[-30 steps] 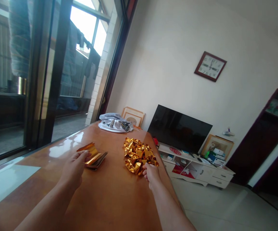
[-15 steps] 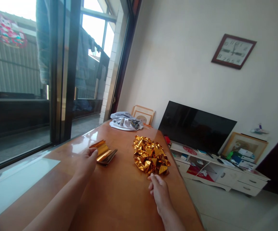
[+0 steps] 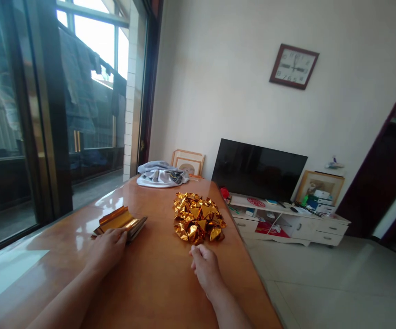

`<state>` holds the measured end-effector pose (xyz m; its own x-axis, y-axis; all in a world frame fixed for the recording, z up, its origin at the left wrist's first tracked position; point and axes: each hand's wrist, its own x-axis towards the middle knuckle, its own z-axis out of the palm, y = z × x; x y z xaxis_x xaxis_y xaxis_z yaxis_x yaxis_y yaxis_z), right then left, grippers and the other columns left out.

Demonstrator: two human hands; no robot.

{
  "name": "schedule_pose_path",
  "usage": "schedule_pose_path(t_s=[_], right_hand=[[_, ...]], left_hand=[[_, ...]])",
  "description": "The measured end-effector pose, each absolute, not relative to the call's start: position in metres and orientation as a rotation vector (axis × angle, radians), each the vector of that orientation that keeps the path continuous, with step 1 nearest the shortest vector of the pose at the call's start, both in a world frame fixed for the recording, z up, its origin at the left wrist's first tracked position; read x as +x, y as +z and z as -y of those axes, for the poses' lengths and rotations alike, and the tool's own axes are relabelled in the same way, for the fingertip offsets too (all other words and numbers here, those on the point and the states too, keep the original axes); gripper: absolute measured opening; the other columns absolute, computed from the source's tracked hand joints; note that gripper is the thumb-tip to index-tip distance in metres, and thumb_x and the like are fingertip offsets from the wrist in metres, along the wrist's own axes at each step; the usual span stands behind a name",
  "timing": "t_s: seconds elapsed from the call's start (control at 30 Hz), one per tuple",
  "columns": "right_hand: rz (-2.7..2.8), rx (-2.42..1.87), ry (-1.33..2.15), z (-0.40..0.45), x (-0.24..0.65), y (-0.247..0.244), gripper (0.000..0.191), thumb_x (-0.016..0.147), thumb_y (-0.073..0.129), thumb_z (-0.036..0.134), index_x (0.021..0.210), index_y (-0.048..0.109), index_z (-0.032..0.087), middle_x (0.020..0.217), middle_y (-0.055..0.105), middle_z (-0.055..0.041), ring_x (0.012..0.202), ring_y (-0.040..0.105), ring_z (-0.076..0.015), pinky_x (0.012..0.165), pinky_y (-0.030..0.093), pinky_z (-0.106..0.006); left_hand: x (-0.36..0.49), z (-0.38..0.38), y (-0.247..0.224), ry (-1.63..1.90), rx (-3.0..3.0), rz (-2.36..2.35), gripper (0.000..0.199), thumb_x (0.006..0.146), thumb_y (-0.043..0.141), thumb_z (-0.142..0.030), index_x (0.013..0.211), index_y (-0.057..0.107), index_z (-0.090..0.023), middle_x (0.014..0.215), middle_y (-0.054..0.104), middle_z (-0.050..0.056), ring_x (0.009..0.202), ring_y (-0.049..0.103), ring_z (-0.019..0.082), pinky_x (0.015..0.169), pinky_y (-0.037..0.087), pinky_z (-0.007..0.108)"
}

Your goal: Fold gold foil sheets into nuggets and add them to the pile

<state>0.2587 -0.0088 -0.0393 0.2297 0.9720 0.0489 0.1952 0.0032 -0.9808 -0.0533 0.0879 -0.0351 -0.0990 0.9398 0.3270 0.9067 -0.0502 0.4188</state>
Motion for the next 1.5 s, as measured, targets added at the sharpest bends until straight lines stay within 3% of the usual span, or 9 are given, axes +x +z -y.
schedule_pose_path(t_s=[0.33,0.57,0.97,1.3,1.5], right_hand=[[1.222,-1.447,0.92,0.01,0.26,-0.037,0.043,0.089,0.052,0.06,0.082,0.06,0.018,0.055,0.051,0.0059,0.047,0.039,-0.01,0.047,0.028,-0.021],[1.255,-1.468,0.923,0.01,0.262,-0.039,0.043,0.09,0.051,0.06,0.083,0.061,0.018,0.056,0.051,0.0055,0.048,0.04,-0.0101,0.047,0.029,-0.022],[1.306,-1.489,0.911,0.012,0.264,-0.04,0.045,0.092,0.05,0.061,0.084,0.06,0.018,0.059,0.053,0.0039,0.05,0.042,-0.0105,0.048,0.031,-0.022],[1.31,-1.486,0.919,0.013,0.263,-0.039,0.045,0.092,0.05,0.062,0.084,0.06,0.018,0.059,0.052,0.0044,0.05,0.041,-0.0103,0.048,0.031,-0.022],[1.308,-1.496,0.919,0.011,0.263,-0.04,0.045,0.09,0.05,0.063,0.084,0.06,0.019,0.059,0.053,0.0038,0.05,0.041,-0.0108,0.047,0.031,-0.023]], left_hand=[[-0.055,-0.086,-0.032,0.842,2.105,-2.161,0.048,0.095,0.036,-0.044,0.102,0.079,-0.023,0.108,0.074,0.015,0.1,0.066,0.036,0.088,0.046,0.044],[-0.055,-0.085,-0.031,0.936,1.955,-2.136,0.039,0.094,0.042,-0.038,0.087,0.075,-0.018,0.095,0.076,0.015,0.094,0.068,0.034,0.083,0.048,0.04],[-0.054,-0.077,-0.021,1.13,1.641,-2.091,0.026,0.087,0.054,-0.033,0.093,0.076,-0.02,0.087,0.078,0.008,0.085,0.071,0.027,0.073,0.05,0.032],[-0.057,-0.08,-0.022,1.234,1.515,-2.061,0.031,0.089,0.053,-0.038,0.101,0.076,-0.02,0.096,0.078,0.01,0.092,0.07,0.03,0.076,0.049,0.035],[-0.059,-0.081,-0.027,1.287,1.49,-2.037,0.028,0.086,0.058,-0.043,0.096,0.075,-0.023,0.089,0.077,0.007,0.084,0.071,0.029,0.07,0.047,0.035]])
